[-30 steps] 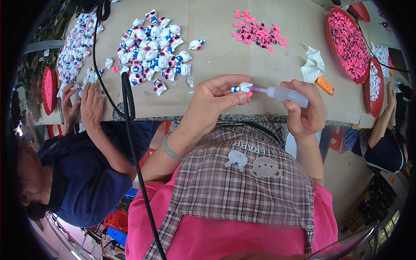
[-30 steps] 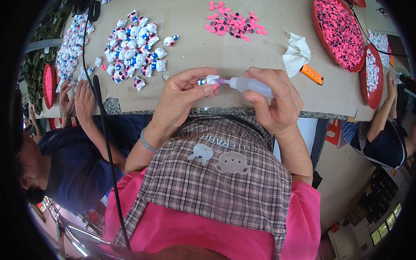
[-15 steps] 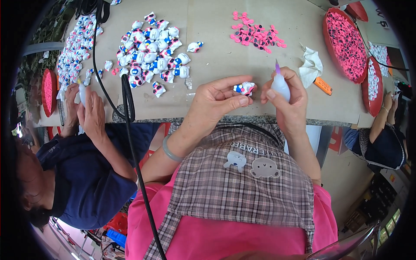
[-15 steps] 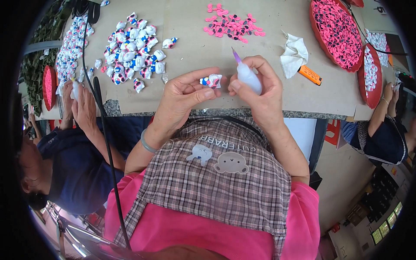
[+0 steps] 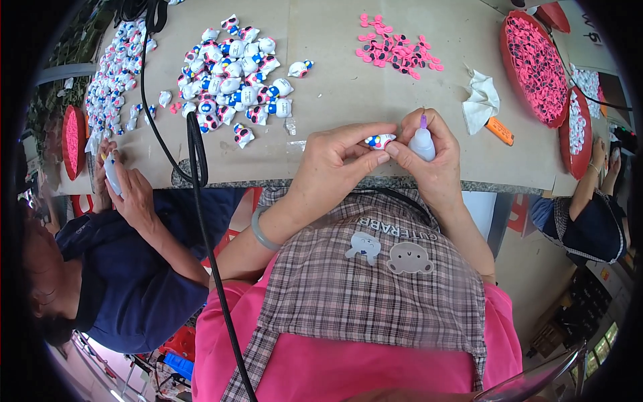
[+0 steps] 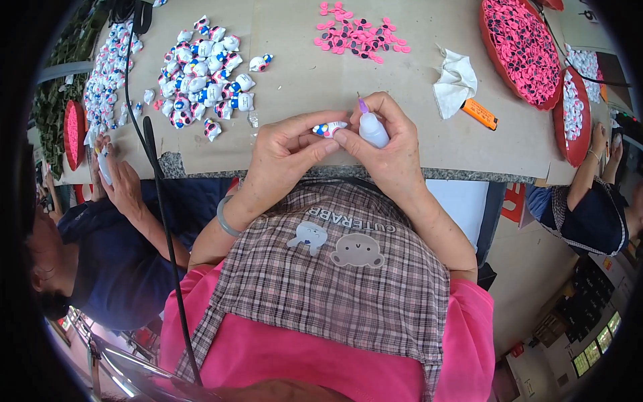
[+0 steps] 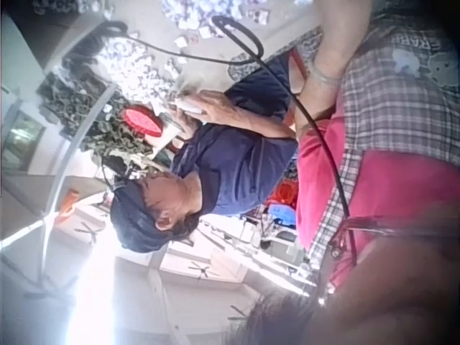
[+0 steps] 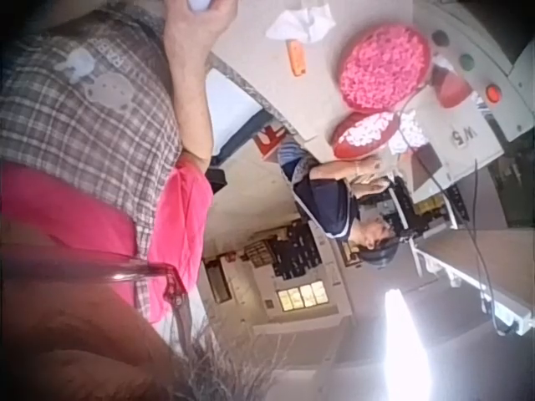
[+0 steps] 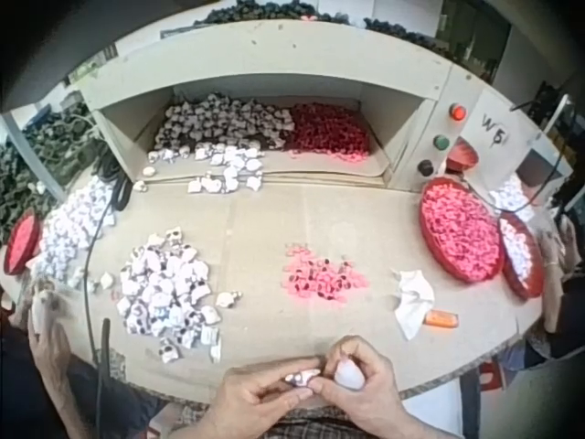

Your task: The person retrieves figurine bodies from a machine dispenser, applies glue to each figurine using a squeeze bottle, and attaches small accessory pieces onto the figurines by hand.

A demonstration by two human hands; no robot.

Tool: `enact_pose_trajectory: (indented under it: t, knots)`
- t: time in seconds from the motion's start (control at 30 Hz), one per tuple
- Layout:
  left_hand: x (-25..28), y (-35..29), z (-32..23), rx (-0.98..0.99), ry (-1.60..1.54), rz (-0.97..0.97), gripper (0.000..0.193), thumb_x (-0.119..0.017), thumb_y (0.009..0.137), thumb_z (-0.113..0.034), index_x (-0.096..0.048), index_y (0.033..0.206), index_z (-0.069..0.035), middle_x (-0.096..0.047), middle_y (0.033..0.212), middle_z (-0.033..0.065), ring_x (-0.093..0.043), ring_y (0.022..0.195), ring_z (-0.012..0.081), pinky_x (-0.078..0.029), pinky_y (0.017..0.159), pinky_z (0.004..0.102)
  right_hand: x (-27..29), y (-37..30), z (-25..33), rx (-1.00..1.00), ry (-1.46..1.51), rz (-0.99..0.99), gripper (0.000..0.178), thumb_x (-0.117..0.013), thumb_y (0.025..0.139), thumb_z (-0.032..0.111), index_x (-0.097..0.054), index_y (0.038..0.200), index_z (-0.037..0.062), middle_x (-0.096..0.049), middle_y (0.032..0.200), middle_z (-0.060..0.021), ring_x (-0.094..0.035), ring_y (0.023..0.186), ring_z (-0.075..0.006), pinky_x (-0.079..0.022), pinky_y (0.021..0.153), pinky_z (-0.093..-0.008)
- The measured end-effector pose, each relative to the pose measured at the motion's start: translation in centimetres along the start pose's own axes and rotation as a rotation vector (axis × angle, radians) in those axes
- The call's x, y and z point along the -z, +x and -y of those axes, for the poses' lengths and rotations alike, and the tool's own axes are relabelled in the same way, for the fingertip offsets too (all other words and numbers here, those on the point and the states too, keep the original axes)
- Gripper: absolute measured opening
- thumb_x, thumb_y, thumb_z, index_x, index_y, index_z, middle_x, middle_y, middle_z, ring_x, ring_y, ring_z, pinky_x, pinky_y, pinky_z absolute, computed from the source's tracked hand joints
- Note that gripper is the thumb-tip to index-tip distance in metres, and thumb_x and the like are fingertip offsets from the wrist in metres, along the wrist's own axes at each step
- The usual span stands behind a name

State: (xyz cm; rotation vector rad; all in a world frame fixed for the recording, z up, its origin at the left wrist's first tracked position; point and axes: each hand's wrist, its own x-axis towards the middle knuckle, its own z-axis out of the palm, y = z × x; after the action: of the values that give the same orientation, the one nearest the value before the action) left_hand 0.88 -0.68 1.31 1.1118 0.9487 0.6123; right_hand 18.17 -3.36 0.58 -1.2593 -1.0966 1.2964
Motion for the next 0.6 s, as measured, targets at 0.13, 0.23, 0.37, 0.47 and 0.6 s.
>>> enact_pose_trajectory:
  t: [0.13,0.23,0.37,0.47,0.6]
  knots:
    - [-0.2,0.1,0.7,-0.326,0.188,-0.081,0.031,-0.067,0.080,0.000,-0.064,0.111,-0.001,-0.068,0.100,0.0122,-0.066,0.084,0.0177,-0.055,0.072,0.0289,-0.1,-0.4,-0.3,-0.107,0.047,-0.013,0.025,-0.072,0.077,0.001,-0.051,0.089,0.0063,-0.052,0.084,0.0021,-0.051,0.076,-0.0053,-0.043,0.065,-0.0203]
    - [-0.2,0.1,0.5,-0.441,0.347,-0.119,0.029,-0.067,0.078,0.000,-0.064,0.107,-0.001,-0.067,0.099,0.0148,-0.067,0.085,0.0249,-0.055,0.072,0.0322,-0.4,-0.5,-0.4,-0.160,0.116,-0.041,0.025,-0.072,0.077,0.001,-0.051,0.088,0.0072,-0.052,0.083,0.0023,-0.050,0.076,-0.0049,-0.042,0.064,-0.0196]
    - [-0.1,0.3,0.7,-0.571,0.536,-0.152,0.027,-0.067,0.078,0.000,-0.065,0.105,-0.002,-0.068,0.101,0.0132,-0.067,0.089,0.0256,-0.055,0.074,0.0310,-0.7,-0.7,-0.3,-0.177,0.183,-0.067,0.025,-0.072,0.078,0.001,-0.050,0.087,0.0082,-0.052,0.082,0.0021,-0.049,0.073,-0.0040,-0.041,0.059,-0.0188]
    - [-0.1,0.3,0.7,-0.610,0.582,-0.151,0.026,-0.067,0.078,0.000,-0.065,0.104,-0.001,-0.068,0.099,0.0137,-0.067,0.088,0.0273,-0.055,0.072,0.0324,-0.9,-0.9,-0.3,-0.203,0.242,-0.066,0.028,-0.069,0.077,-0.007,-0.048,0.090,0.0078,-0.050,0.087,-0.0009,-0.050,0.067,-0.0054,-0.037,0.050,-0.0189]
    - [-0.1,0.4,1.0,-0.623,0.597,-0.166,0.026,-0.067,0.078,0.001,-0.065,0.103,-0.001,-0.067,0.099,0.0139,-0.067,0.087,0.0275,-0.055,0.071,0.0327,-1.2,-0.8,-0.2,-0.226,0.274,-0.095,0.027,-0.071,0.078,-0.001,-0.048,0.088,0.0086,-0.052,0.073,0.0018,-0.047,0.060,-0.0029,-0.035,0.049,-0.0170]
